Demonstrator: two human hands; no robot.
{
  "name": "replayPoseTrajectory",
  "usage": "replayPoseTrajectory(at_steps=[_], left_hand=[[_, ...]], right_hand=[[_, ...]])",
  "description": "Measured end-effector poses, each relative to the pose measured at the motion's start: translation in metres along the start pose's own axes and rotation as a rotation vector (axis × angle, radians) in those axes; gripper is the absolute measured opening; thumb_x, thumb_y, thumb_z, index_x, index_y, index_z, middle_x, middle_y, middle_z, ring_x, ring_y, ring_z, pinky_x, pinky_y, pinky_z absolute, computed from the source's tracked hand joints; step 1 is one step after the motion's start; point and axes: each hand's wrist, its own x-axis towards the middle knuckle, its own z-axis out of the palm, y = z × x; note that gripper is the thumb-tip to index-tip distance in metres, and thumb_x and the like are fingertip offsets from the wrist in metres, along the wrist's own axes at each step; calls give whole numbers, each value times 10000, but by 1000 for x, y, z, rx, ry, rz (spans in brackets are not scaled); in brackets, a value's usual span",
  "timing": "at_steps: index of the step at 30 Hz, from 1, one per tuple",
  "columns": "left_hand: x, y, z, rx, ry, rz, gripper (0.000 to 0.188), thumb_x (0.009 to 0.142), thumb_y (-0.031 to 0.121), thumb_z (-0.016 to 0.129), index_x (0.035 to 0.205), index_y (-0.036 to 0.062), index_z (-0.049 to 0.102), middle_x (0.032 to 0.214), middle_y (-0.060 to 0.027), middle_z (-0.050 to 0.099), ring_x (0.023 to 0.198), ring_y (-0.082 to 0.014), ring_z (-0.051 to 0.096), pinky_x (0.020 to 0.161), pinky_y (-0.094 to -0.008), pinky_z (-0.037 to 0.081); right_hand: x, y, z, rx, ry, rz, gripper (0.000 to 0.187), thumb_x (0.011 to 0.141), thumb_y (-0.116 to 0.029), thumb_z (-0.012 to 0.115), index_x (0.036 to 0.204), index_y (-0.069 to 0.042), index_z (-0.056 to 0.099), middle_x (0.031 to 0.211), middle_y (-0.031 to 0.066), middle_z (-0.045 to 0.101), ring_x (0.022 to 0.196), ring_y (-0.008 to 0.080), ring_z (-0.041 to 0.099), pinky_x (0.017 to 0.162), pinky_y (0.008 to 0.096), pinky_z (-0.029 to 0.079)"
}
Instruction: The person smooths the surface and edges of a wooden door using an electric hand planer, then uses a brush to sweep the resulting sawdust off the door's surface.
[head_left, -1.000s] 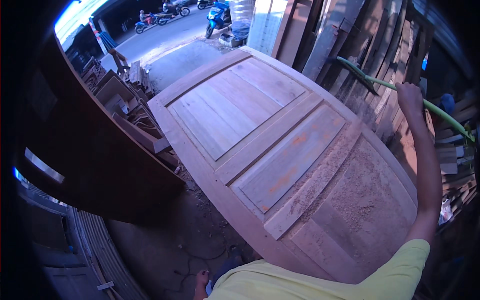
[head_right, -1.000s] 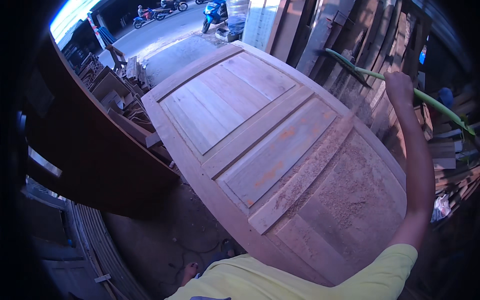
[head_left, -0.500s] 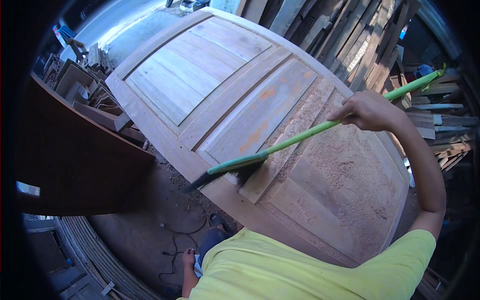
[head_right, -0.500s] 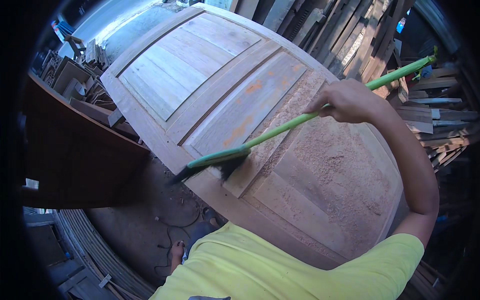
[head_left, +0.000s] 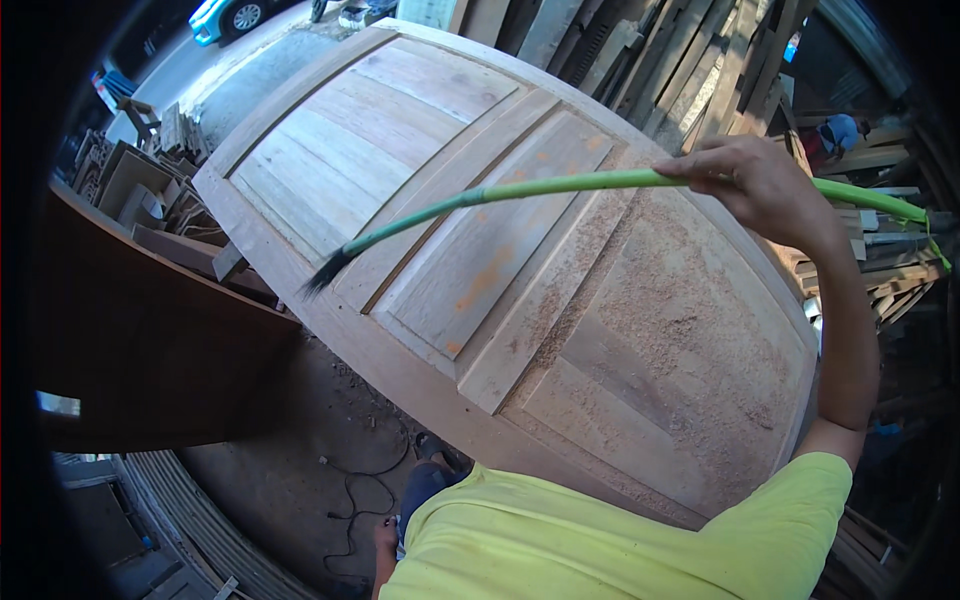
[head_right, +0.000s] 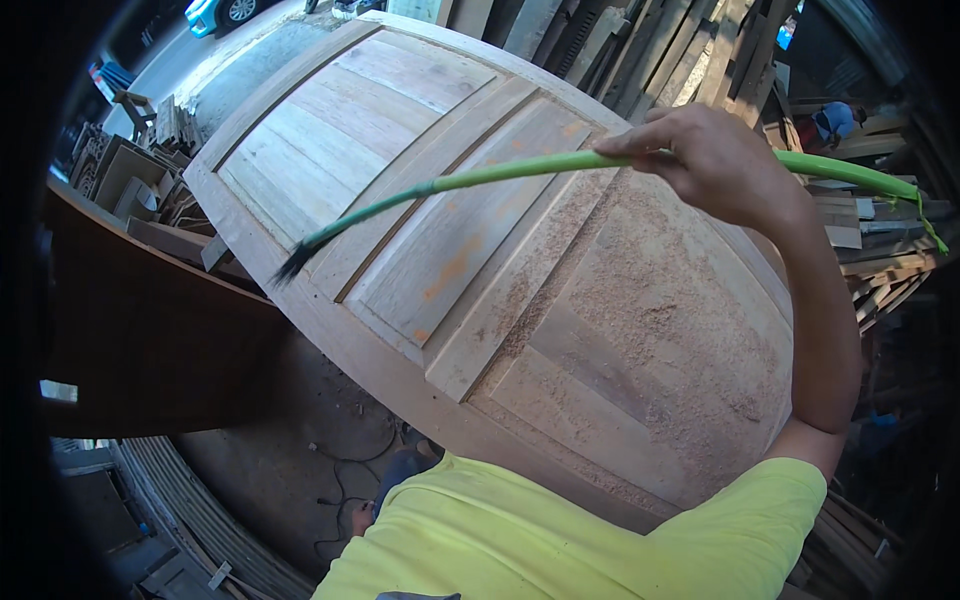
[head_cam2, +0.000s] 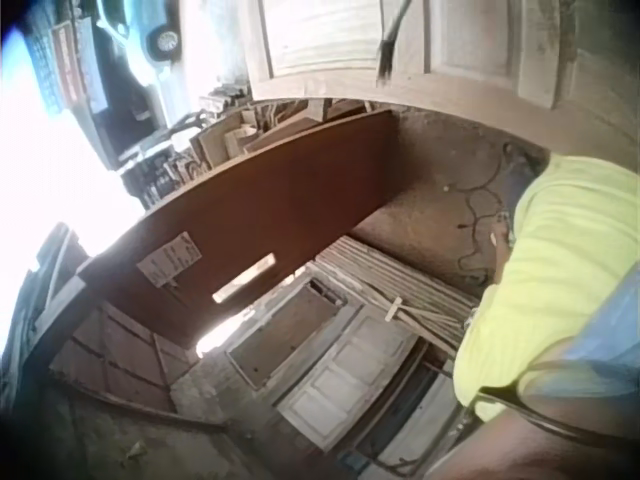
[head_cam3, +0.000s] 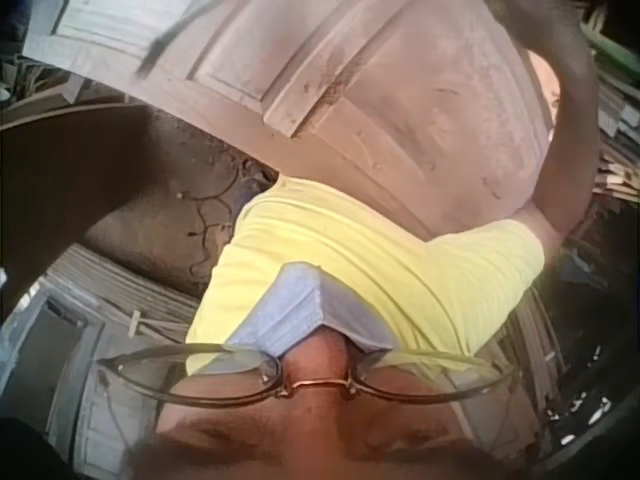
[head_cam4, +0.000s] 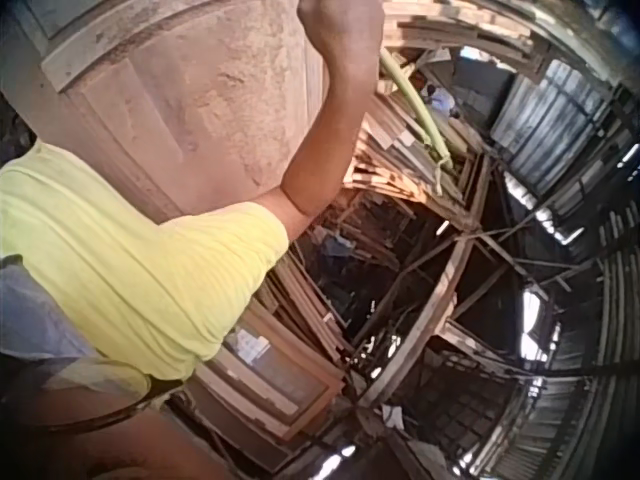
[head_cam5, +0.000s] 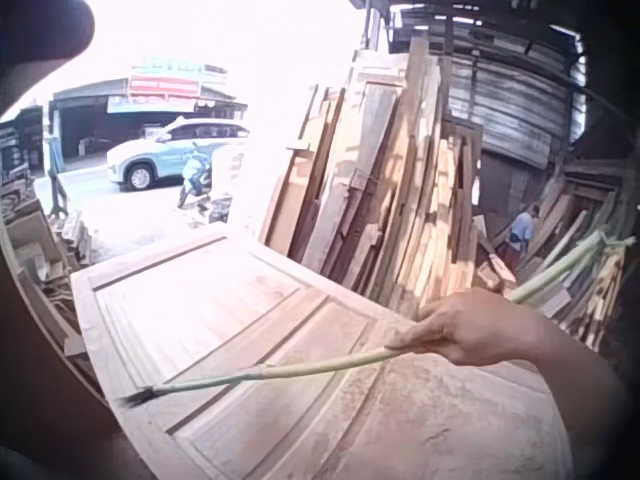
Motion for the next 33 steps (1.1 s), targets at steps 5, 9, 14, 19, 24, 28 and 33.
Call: replayPoseTrajectory(at_steps=[5,9,14,19,24,28,33], left_hand=[[11,27,-16,-54,5,24,333,1040,252,717,1258,12,789,1093,-170,812,1018,-245,758,920,-396,577],[24,46,-28,-96,61,46,319,1041,242,710,1284,52,790,1083,-149,806,1020,-222,747,921,-382,573],[26,54,-25,-49,100,85,310,1035,225,707,1272,46,796,1065,-130,803,976,-199,736,889,-372,574],[1,36,-20,-57,28,31,317,1032,227,716,1246,8,797,1005,-125,804,919,-200,740,853,-371,579],[13,42,-24,-8,-42,13,299,1034,221,719,1220,2,803,972,-113,802,897,-177,727,829,-361,574],[1,46,-36,-65,52,14,287,1040,204,715,1222,0,799,1000,-114,804,902,-167,722,828,-361,573],[0,50,-33,-63,68,17,278,1049,189,706,1238,3,792,1008,-113,801,910,-173,729,827,-361,574]], right_hand=[[12,-13,19,104,-522,-95,331,994,-157,777,1265,-333,849,985,32,814,876,239,736,846,412,602],[31,131,42,-410,-101,224,268,987,-171,738,1170,-304,880,974,29,822,928,245,795,806,455,623],[37,243,54,-1029,189,441,287,976,-145,675,1167,-245,865,954,66,755,851,316,803,788,451,646],[32,73,47,-329,134,279,436,1051,-147,659,1423,-352,759,999,69,685,863,229,738,769,417,599],[30,-28,90,163,-202,-250,420,1048,-180,703,1400,-401,768,940,43,630,824,217,696,760,392,596],[47,18,106,-39,-327,-201,461,975,-116,770,1316,-423,810,957,10,671,823,213,713,730,417,576],[44,208,61,-347,-303,381,416,929,-108,764,1273,-328,843,1117,62,809,1042,290,778,898,469,605]])
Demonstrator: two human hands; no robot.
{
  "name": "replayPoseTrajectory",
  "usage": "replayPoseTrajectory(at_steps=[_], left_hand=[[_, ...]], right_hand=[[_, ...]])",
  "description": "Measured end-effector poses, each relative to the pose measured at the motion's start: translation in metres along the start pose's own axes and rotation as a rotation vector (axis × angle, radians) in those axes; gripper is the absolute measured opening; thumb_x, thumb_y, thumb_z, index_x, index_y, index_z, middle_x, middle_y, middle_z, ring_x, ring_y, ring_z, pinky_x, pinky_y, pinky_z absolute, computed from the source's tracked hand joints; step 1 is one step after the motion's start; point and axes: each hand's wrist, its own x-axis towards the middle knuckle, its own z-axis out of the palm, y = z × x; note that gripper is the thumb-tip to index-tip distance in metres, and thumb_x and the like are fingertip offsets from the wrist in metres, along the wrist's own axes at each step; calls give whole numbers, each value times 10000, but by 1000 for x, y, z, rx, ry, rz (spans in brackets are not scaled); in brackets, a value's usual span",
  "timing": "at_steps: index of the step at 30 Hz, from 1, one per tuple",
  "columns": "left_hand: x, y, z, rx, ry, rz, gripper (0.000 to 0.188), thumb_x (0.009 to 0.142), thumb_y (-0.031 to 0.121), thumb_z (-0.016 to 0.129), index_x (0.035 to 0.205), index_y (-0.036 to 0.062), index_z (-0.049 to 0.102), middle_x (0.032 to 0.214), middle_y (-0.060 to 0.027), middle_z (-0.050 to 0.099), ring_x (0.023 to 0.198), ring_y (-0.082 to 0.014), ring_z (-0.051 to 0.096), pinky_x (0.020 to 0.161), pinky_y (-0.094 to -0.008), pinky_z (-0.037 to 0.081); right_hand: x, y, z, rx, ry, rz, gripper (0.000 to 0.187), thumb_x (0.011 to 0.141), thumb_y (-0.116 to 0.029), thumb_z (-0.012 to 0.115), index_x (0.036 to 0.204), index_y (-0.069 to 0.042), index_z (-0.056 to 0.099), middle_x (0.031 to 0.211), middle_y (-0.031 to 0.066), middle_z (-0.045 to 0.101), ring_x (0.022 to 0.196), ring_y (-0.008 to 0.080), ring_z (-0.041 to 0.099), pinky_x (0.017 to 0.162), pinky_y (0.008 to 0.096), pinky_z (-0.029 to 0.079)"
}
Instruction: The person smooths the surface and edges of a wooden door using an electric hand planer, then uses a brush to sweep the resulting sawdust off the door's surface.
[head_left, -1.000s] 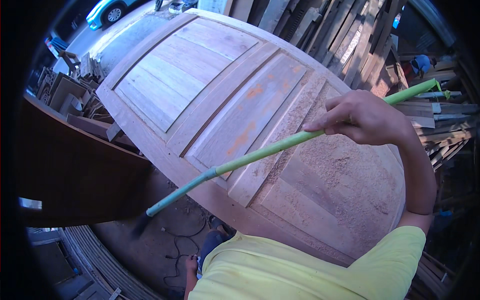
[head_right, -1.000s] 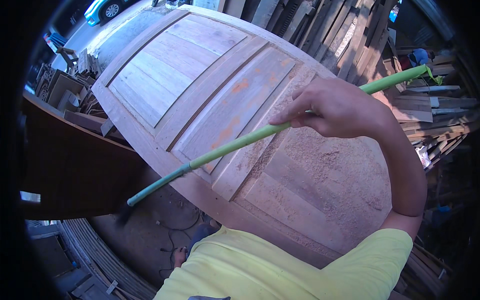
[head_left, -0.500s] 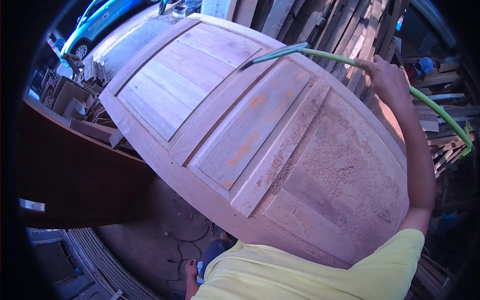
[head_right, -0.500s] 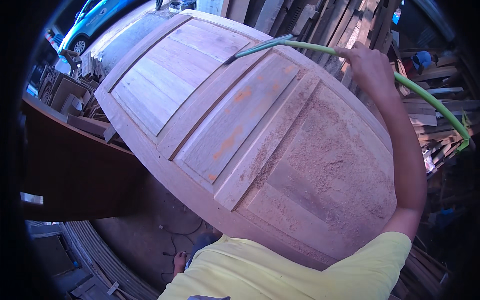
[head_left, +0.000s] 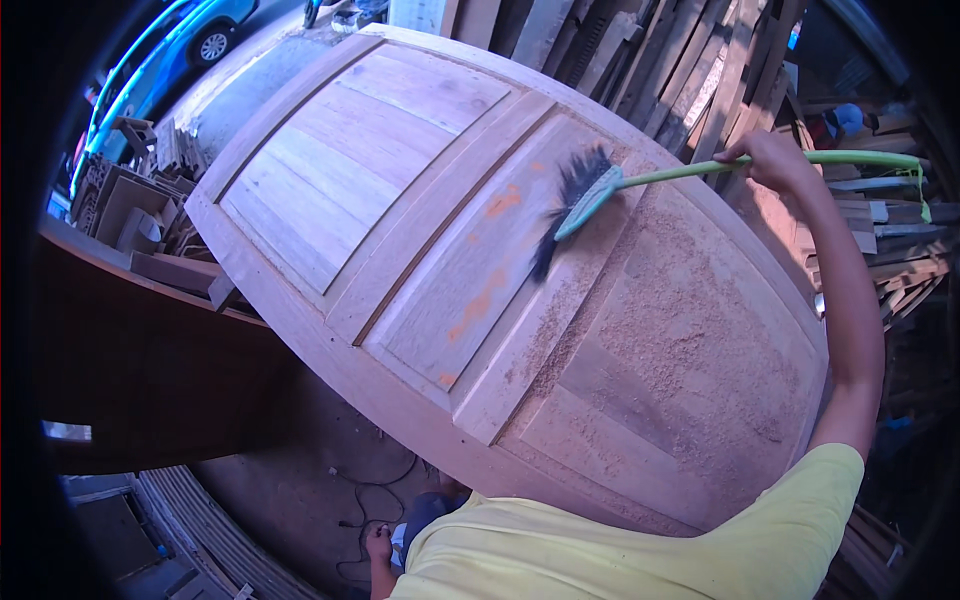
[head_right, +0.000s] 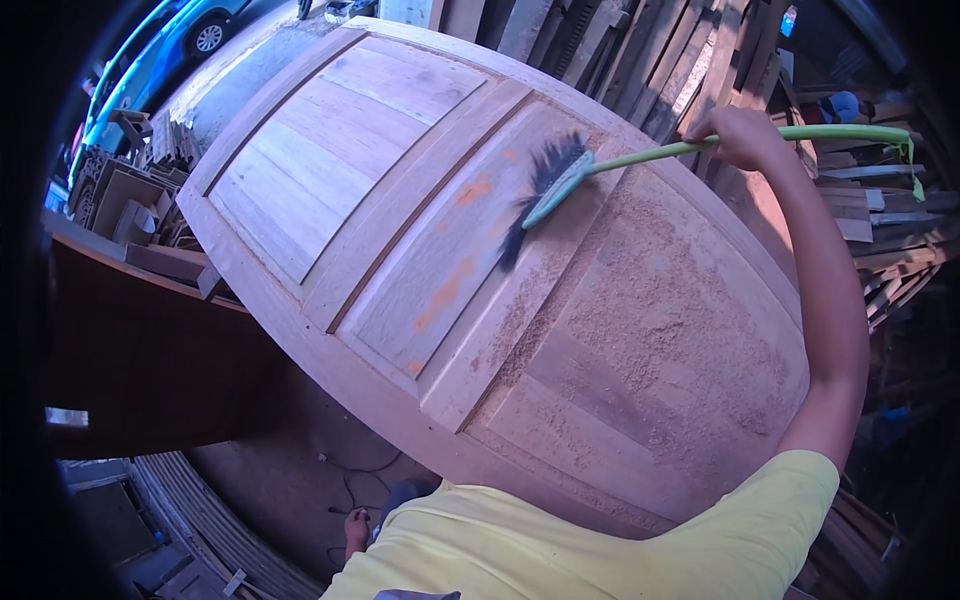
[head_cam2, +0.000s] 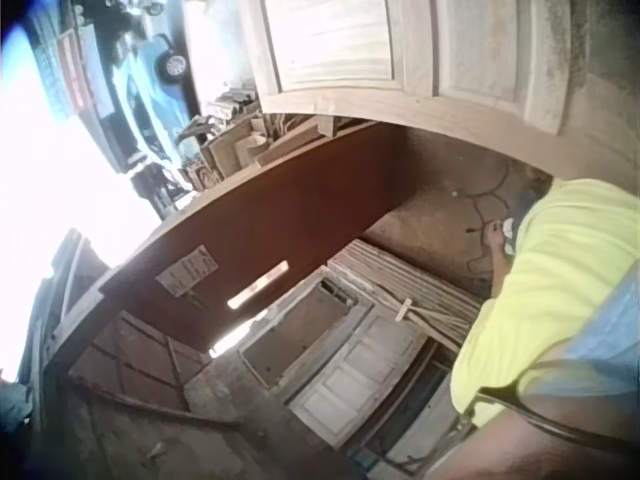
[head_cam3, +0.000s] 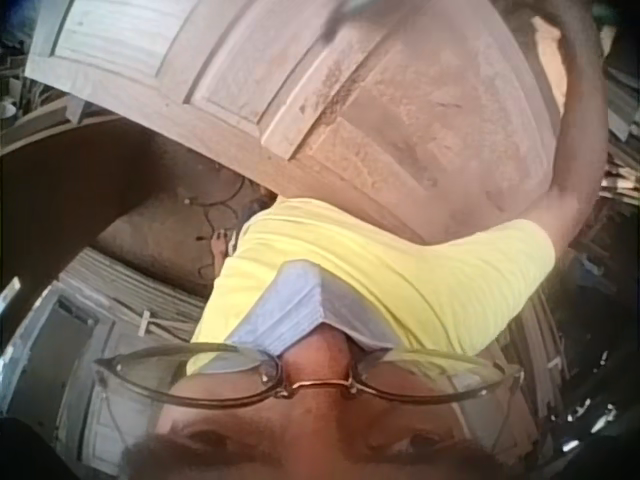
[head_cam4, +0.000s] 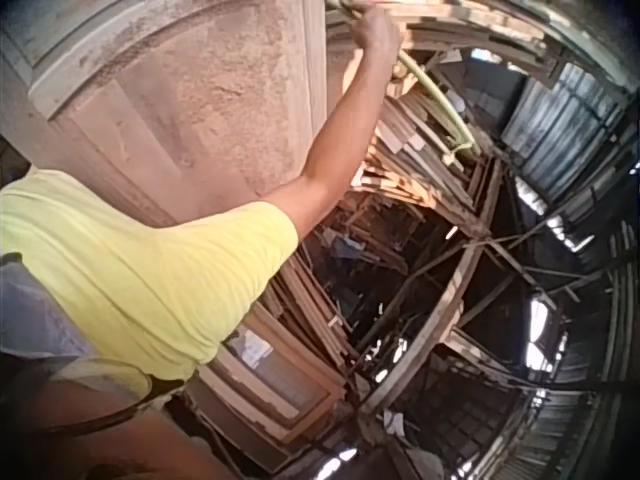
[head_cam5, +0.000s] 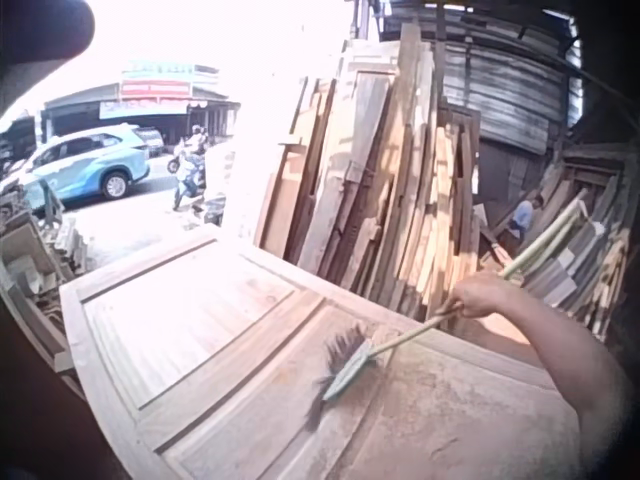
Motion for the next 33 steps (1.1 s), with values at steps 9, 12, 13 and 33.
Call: replayPoseTrajectory(at_steps=[9,12,13,33], left_hand=[[11,8,3,35,-40,57,303,1051,206,702,1273,19,786,1016,-111,801,926,-185,730,849,-354,570],[13,9,2,21,-41,47,307,1051,204,698,1284,24,784,1018,-105,797,933,-182,726,857,-349,564],[14,11,2,9,-42,41,307,1051,203,697,1285,25,785,1014,-102,794,931,-180,723,856,-348,562],[80,58,4,160,-236,208,313,1066,223,684,1295,34,783,1045,-75,783,949,-184,701,903,-345,552]], right_hand=[[-8,-34,-8,461,166,-33,312,1088,-264,678,1376,-274,798,1063,82,811,926,265,762,835,427,587],[-39,-75,6,575,-5,-374,317,1069,-277,725,1377,-278,797,1005,54,809,869,220,728,789,421,565],[-55,-79,-4,508,-139,-324,318,1053,-276,741,1364,-299,804,996,56,810,847,219,721,783,423,565],[-272,-136,-28,392,-231,-246,239,1005,-391,760,1215,-336,859,994,73,830,884,322,769,766,460,565]])
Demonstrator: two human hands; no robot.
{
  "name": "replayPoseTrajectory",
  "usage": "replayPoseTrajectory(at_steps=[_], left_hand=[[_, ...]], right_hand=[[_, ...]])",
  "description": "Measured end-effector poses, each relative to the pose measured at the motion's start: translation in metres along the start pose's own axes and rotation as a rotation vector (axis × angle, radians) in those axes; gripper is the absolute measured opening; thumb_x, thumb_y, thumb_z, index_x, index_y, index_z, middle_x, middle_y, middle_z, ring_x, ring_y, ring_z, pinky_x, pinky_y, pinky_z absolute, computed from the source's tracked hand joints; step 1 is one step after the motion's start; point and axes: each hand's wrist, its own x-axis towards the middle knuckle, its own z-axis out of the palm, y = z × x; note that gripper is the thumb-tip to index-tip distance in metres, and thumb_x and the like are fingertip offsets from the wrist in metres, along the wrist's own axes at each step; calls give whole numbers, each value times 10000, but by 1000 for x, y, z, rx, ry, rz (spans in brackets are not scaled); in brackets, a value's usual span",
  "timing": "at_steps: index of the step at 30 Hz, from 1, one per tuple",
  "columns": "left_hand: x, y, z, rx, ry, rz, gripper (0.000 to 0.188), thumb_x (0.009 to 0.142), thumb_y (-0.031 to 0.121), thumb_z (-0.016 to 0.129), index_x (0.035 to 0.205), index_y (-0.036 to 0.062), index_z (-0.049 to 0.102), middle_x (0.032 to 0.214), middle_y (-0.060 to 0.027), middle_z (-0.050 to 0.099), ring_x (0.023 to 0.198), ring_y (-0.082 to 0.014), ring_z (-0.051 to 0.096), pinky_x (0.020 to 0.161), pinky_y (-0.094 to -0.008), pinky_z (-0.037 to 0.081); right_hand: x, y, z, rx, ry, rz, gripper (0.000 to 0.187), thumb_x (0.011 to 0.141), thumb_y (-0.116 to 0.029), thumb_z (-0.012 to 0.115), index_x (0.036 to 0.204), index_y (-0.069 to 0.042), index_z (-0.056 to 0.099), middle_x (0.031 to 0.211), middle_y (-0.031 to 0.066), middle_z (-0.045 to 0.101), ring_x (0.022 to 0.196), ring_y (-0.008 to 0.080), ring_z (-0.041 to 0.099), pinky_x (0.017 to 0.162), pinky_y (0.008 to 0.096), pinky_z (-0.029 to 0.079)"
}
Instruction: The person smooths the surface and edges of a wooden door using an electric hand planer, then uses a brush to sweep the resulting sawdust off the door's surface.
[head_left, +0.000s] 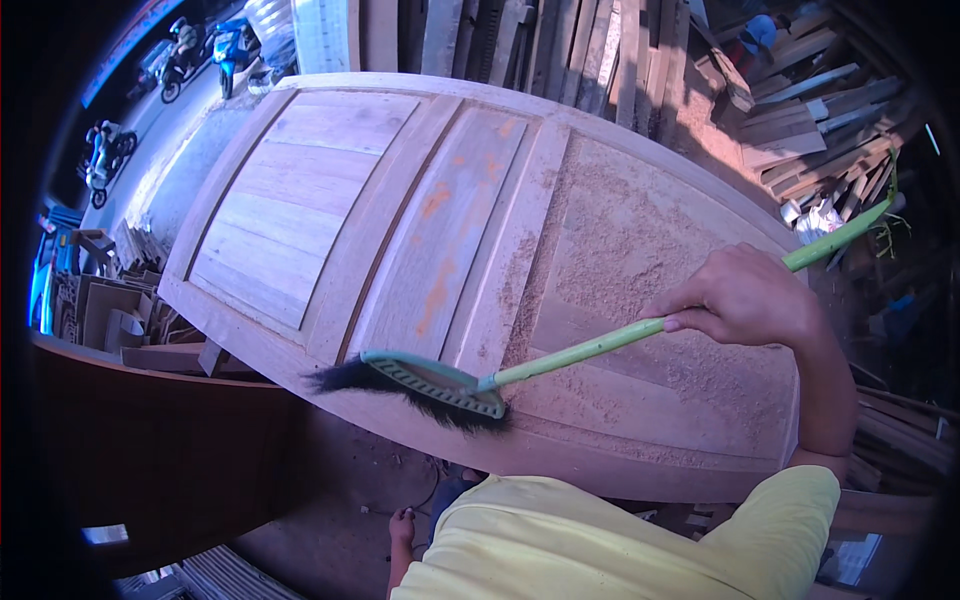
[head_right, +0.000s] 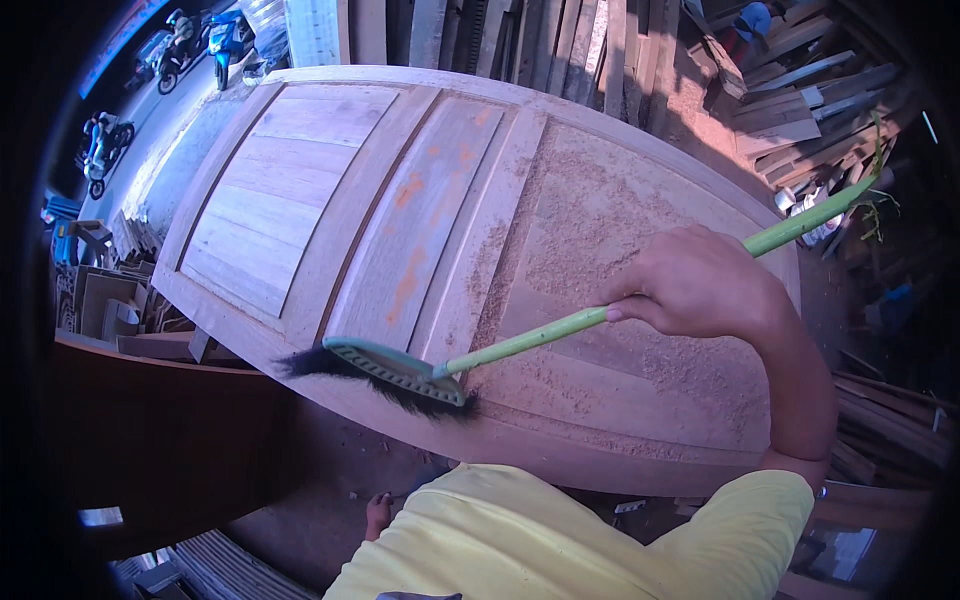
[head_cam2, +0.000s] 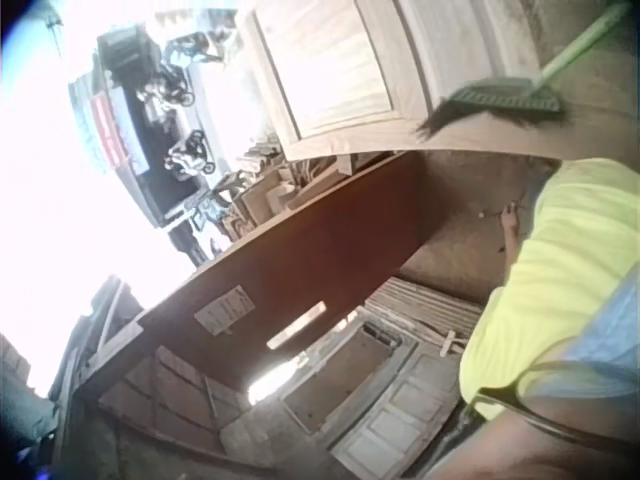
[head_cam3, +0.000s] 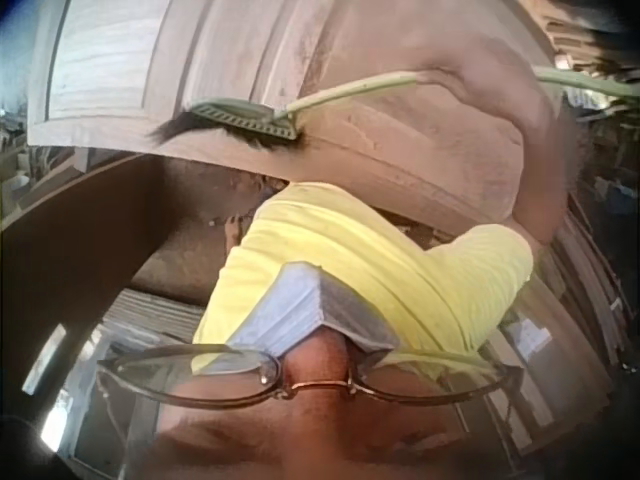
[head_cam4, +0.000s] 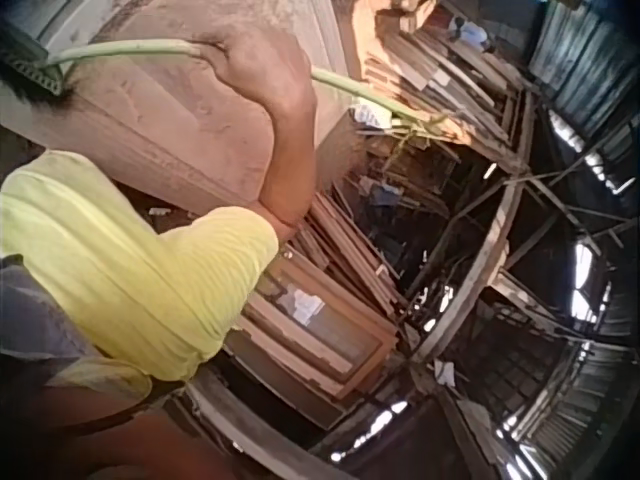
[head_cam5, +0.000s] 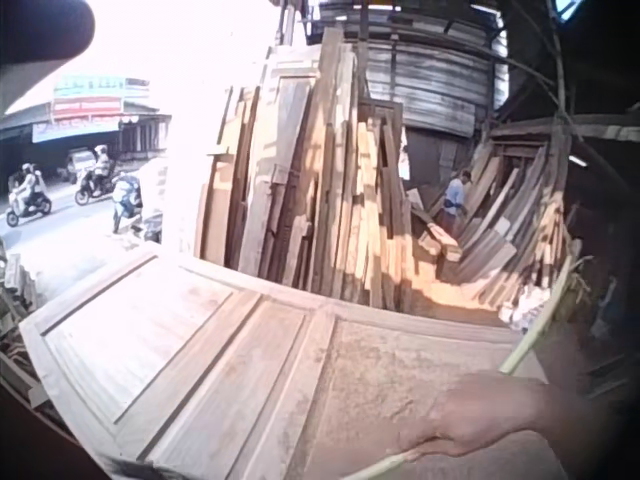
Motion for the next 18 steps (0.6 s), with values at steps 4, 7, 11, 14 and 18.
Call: replayPoseTrajectory(at_steps=[4,7,11,14,18], left_hand=[[30,3,-22,-41,38,76,316,1072,225,686,1299,25,776,1034,-59,777,945,-162,694,894,-324,549],[26,24,-36,-101,88,71,310,1075,223,688,1299,29,777,1024,-50,770,938,-142,689,883,-308,548],[8,28,-44,-84,147,168,295,1072,193,668,1285,23,782,1048,-75,783,951,-159,709,888,-320,558],[-2,-9,-38,-93,126,135,290,1070,199,670,1263,18,789,1034,-88,794,943,-170,719,878,-333,567],[-16,-48,-26,-52,17,-19,277,1053,195,681,1193,-17,791,945,-88,777,859,-159,690,797,-334,553]], right_hand=[[39,21,19,-54,-33,9,272,1025,-415,726,1235,-297,852,953,50,818,928,303,777,813,490,592],[78,105,-1,-302,291,386,253,1019,-375,725,1225,-297,850,947,28,817,916,275,796,804,474,634],[85,203,-7,-761,820,609,186,1020,-231,669,1140,-214,810,936,114,802,824,343,795,774,449,652],[48,166,-28,-532,823,640,272,1038,-298,680,1266,-223,809,932,103,799,866,324,792,823,463,634],[-10,74,-25,-55,510,431,287,1014,-362,747,1266,-262,843,1003,116,814,909,310,768,810,467,569]])
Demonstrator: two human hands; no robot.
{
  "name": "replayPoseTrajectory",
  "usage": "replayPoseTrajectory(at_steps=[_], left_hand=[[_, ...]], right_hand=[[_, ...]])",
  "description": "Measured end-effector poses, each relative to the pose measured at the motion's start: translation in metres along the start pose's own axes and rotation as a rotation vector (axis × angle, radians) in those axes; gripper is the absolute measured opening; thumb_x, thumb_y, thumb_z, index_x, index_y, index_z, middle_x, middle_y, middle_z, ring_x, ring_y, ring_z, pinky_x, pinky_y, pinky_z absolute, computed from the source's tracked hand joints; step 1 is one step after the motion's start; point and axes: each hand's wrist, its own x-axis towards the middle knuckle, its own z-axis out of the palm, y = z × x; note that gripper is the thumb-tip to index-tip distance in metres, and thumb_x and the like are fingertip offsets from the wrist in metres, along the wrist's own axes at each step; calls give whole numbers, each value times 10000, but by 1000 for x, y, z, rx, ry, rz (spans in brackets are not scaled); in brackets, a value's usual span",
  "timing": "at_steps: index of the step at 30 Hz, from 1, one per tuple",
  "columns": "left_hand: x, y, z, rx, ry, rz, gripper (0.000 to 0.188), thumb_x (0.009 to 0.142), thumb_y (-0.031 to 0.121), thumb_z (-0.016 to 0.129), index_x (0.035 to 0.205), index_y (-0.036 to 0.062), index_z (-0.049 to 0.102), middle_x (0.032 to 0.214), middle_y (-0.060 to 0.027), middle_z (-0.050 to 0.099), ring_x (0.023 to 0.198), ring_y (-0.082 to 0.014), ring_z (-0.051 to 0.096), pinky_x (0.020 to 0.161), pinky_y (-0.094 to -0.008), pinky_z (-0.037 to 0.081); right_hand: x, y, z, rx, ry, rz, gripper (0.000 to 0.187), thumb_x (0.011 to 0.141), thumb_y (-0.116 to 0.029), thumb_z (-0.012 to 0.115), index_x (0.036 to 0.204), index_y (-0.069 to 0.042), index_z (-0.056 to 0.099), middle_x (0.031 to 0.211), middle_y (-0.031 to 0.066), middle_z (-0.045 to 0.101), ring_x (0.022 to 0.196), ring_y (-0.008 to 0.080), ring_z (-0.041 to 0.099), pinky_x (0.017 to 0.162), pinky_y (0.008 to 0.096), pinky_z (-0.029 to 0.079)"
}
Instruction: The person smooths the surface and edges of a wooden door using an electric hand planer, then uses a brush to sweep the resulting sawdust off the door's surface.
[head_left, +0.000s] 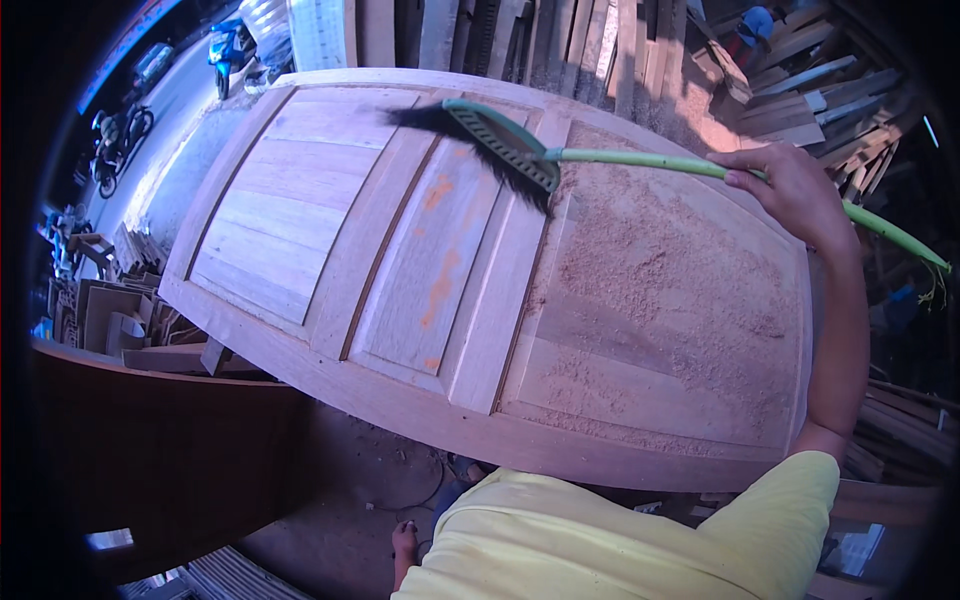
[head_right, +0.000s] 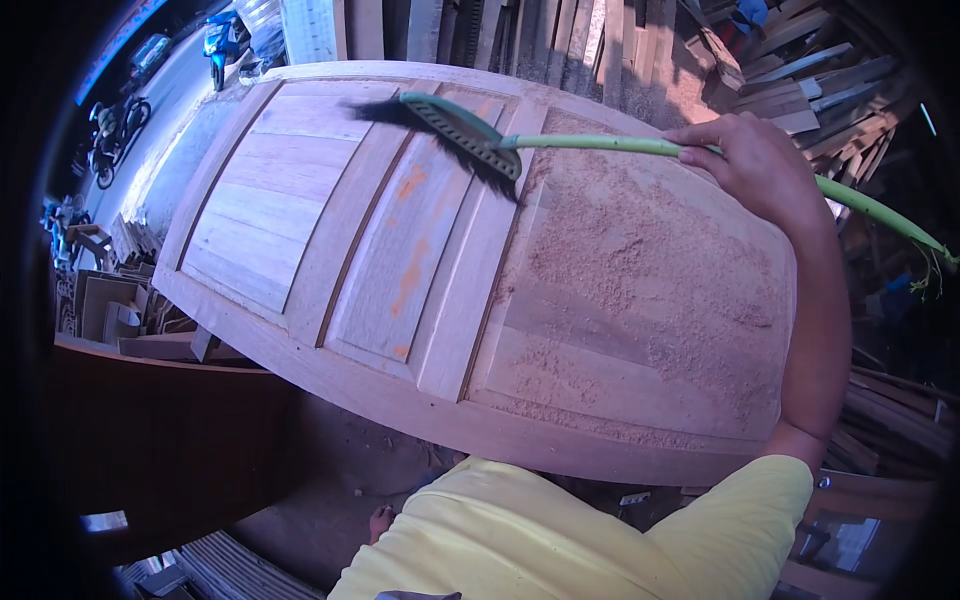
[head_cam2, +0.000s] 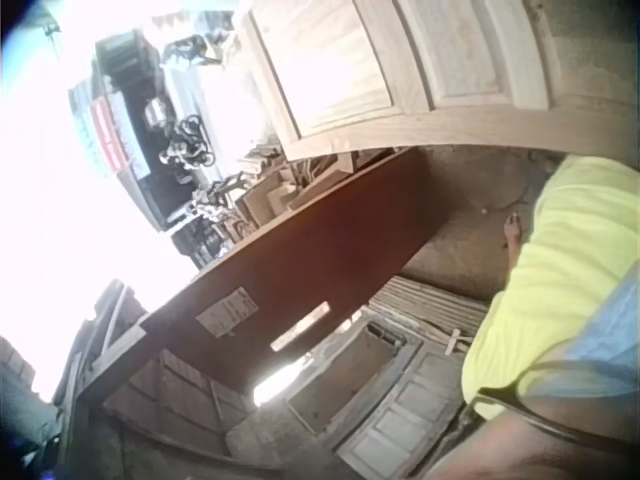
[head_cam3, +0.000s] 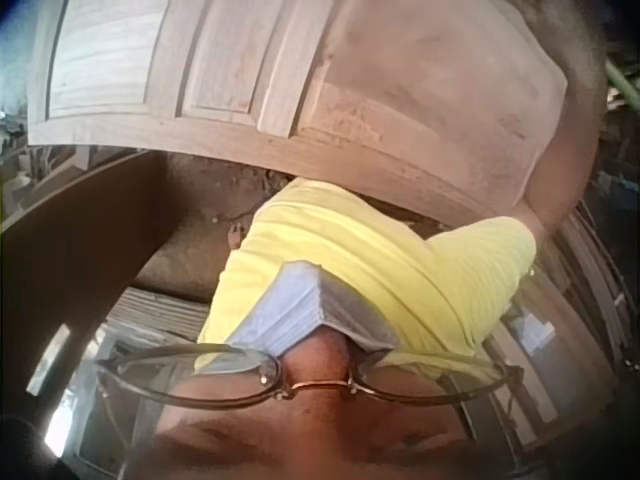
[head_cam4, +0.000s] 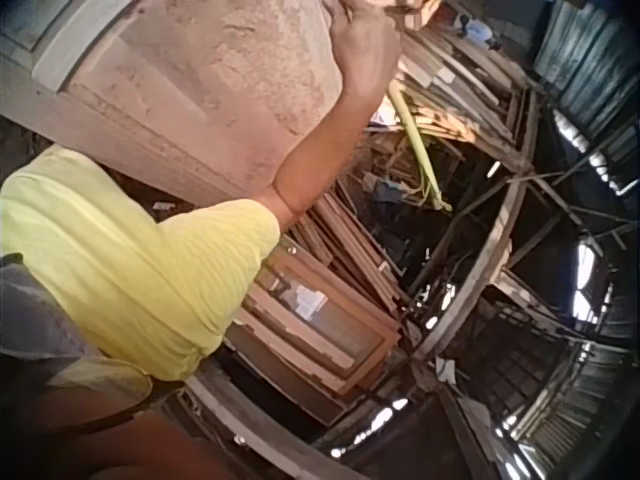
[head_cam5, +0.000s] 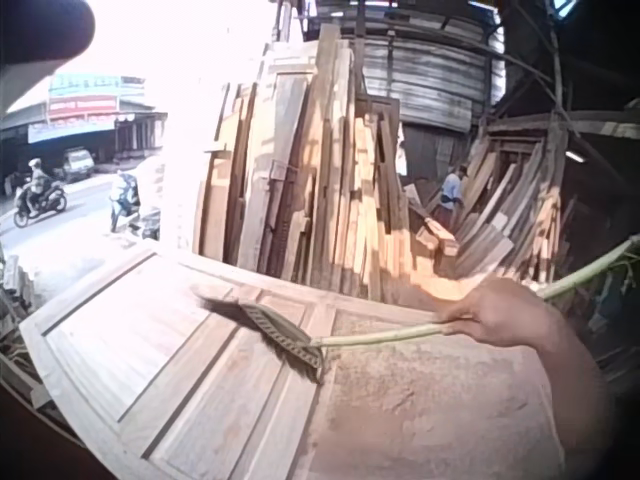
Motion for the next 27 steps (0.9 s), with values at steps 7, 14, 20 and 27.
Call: replayPoseTrajectory(at_steps=[7,14,20,27], left_hand=[[8,14,-2,39,-50,-47,267,1059,202,688,1193,-2,796,964,-79,772,874,-155,682,810,-336,550],[38,104,-15,-46,161,166,312,1084,216,684,1341,65,773,1068,-87,787,971,-151,704,907,-318,557],[-3,118,-26,32,254,140,324,1053,266,709,1326,109,788,1195,-168,809,1109,-279,777,1000,-383,584],[-33,23,-21,345,100,-136,444,1018,446,701,1323,138,795,1300,-182,783,1223,-370,741,1055,-456,577]], right_hand=[[8,-43,24,55,-632,-405,273,978,-399,796,1204,-264,868,957,64,823,895,261,766,814,452,560],[200,84,120,-523,196,-2,172,1008,-259,701,1009,-187,858,928,115,811,841,277,821,720,449,644],[220,89,175,-339,511,208,377,1124,-203,513,1429,-253,729,1053,176,770,877,410,802,742,544,660],[73,-73,113,333,199,-286,365,984,-143,760,1326,-260,814,878,138,685,815,366,691,749,499,511]])
